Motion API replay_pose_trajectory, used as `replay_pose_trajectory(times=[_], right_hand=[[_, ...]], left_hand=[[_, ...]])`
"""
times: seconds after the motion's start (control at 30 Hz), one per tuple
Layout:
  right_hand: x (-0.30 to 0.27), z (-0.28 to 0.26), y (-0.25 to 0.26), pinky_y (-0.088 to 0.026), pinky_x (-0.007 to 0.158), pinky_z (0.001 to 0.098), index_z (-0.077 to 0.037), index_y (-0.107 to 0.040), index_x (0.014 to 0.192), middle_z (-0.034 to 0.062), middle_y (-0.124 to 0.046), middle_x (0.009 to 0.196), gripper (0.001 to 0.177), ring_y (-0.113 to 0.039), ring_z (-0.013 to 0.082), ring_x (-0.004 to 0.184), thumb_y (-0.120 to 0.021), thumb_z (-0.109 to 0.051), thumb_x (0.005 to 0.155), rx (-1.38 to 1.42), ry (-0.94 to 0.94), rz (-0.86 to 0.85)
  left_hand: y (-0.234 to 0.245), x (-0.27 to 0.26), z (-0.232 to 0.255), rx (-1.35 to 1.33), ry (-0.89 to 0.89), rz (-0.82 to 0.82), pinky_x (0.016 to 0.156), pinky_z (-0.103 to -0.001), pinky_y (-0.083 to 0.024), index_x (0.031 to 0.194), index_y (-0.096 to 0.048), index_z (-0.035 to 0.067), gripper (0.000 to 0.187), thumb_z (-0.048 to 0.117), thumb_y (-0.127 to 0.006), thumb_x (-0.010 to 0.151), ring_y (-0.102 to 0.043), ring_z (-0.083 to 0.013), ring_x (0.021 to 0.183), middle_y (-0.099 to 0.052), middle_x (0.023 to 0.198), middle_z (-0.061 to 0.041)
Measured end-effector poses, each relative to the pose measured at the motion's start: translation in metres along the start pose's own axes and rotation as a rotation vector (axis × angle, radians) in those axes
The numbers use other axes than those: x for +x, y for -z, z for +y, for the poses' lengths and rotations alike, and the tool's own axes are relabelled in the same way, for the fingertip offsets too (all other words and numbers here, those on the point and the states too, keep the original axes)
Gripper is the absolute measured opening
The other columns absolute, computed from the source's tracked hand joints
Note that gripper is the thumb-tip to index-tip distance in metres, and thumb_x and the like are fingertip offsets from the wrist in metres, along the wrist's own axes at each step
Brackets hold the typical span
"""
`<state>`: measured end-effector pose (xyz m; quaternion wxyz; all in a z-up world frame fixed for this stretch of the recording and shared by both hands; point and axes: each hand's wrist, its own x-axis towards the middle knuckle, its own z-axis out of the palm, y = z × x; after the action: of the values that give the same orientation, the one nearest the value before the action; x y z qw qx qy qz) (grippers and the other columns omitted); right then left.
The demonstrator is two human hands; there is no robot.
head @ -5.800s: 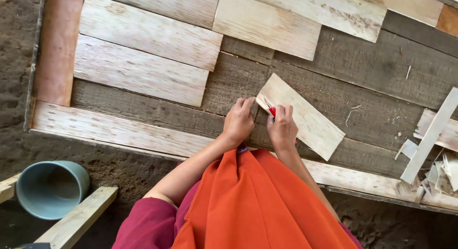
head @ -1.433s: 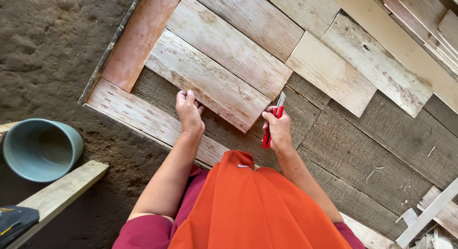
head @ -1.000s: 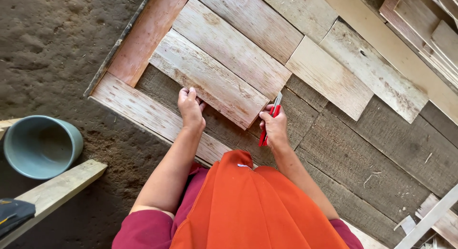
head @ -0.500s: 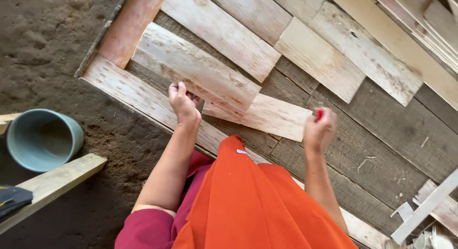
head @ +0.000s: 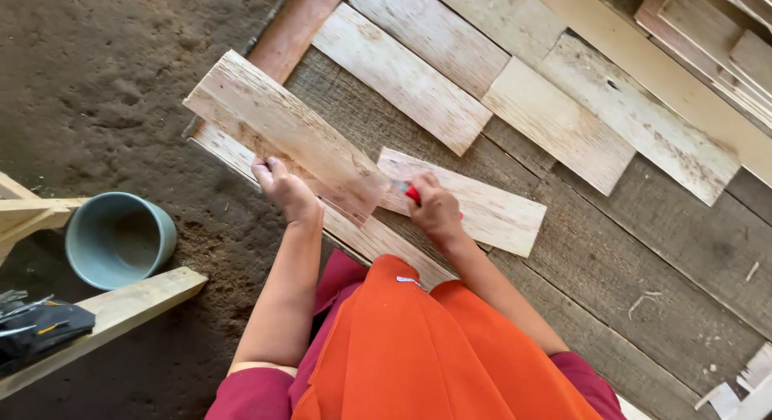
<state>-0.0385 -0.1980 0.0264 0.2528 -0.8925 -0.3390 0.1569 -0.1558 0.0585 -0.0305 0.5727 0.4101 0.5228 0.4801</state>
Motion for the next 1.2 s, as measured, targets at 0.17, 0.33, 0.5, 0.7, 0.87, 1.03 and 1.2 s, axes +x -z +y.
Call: replay_pose_trajectory(times=[0.17, 0.33, 0.5, 0.7, 0.87, 1.03, 1.2], right_hand=[[0.032, -0.051, 0.001, -0.059, 0.090, 0.0441, -0.030, -0.063, 0.113, -0.0094, -0.064, 0.128, 0.037, -0.069, 0.0308, 0.107, -0.067, -0.016, 0.079, 0.063, 0.251, -0.170], [0.047, -0.058, -0.003, -0.058, 0.085, 0.0491, -0.032, -0.054, 0.110, -0.0081, -0.060, 0.131, 0.029, -0.071, 0.0350, 0.097, -0.063, -0.027, 0.084, -0.080, 0.172, -0.188], [0.047, -0.050, -0.009, -0.059, 0.087, 0.0465, -0.034, -0.047, 0.126, -0.0057, -0.062, 0.120, 0.043, -0.072, 0.0294, 0.098, -0.059, -0.026, 0.085, -0.282, 0.088, -0.311], [0.035, -0.047, 0.052, -0.055, 0.084, 0.0543, -0.035, -0.058, 0.119, 0.0091, -0.073, 0.103, 0.028, -0.072, 0.0371, 0.098, -0.057, -0.041, 0.092, -0.133, -0.545, -0.169], [0.033, -0.070, 0.059, -0.055, 0.084, 0.0577, -0.025, -0.051, 0.127, 0.0114, -0.059, 0.113, 0.035, -0.068, 0.0425, 0.098, -0.061, -0.031, 0.094, -0.041, -0.475, 0.111], [0.049, -0.098, 0.054, -0.061, 0.081, 0.0565, -0.015, -0.048, 0.126, 0.0153, -0.054, 0.118, 0.022, -0.069, 0.0401, 0.091, -0.046, -0.022, 0.105, -0.024, -0.485, -0.131], [0.067, -0.088, 0.030, -0.063, 0.069, 0.0512, -0.009, -0.043, 0.145, 0.0163, -0.060, 0.113, 0.040, -0.072, 0.0314, 0.077, -0.039, -0.016, 0.105, -0.192, -0.320, -0.271]], left_hand=[[-0.009, 0.012, 0.027, 0.026, 0.014, -0.002, 0.113, -0.041, -0.032, 0.123, -0.050, 0.009, 0.021, 0.020, -0.049, 0.106, -0.045, -0.0207, 0.118, -0.047, 0.126, -0.011], [-0.017, 0.015, 0.042, 0.061, 0.035, -0.028, 0.106, -0.038, -0.035, 0.113, -0.051, 0.009, 0.012, 0.016, -0.049, 0.103, -0.045, -0.0174, 0.111, -0.049, 0.115, -0.006], [-0.040, 0.020, 0.053, 0.044, 0.031, -0.050, 0.106, -0.038, -0.037, 0.111, -0.051, 0.009, 0.010, 0.013, -0.048, 0.103, -0.046, -0.0160, 0.109, -0.051, 0.111, -0.006], [-0.069, -0.004, 0.061, 0.022, 0.313, -0.150, 0.078, -0.030, -0.048, 0.115, -0.047, 0.017, 0.013, 0.019, -0.047, 0.103, -0.046, -0.0118, 0.093, -0.045, 0.102, 0.001], [-0.070, -0.047, 0.025, 0.145, 0.534, -0.295, 0.065, -0.028, -0.050, 0.121, -0.044, 0.016, 0.022, 0.018, -0.050, 0.100, -0.049, -0.0133, 0.086, -0.047, 0.100, 0.000], [-0.061, -0.055, -0.017, 0.167, 0.662, -0.458, 0.081, -0.047, -0.061, 0.132, -0.041, 0.007, 0.035, 0.019, -0.055, 0.101, -0.056, -0.0176, 0.095, -0.056, 0.109, -0.009], [-0.055, -0.027, 0.011, 0.384, 0.684, -0.683, 0.055, -0.040, -0.064, 0.118, -0.052, 0.002, 0.033, 0.028, -0.059, 0.100, -0.077, -0.0312, 0.071, -0.074, 0.092, -0.020]])
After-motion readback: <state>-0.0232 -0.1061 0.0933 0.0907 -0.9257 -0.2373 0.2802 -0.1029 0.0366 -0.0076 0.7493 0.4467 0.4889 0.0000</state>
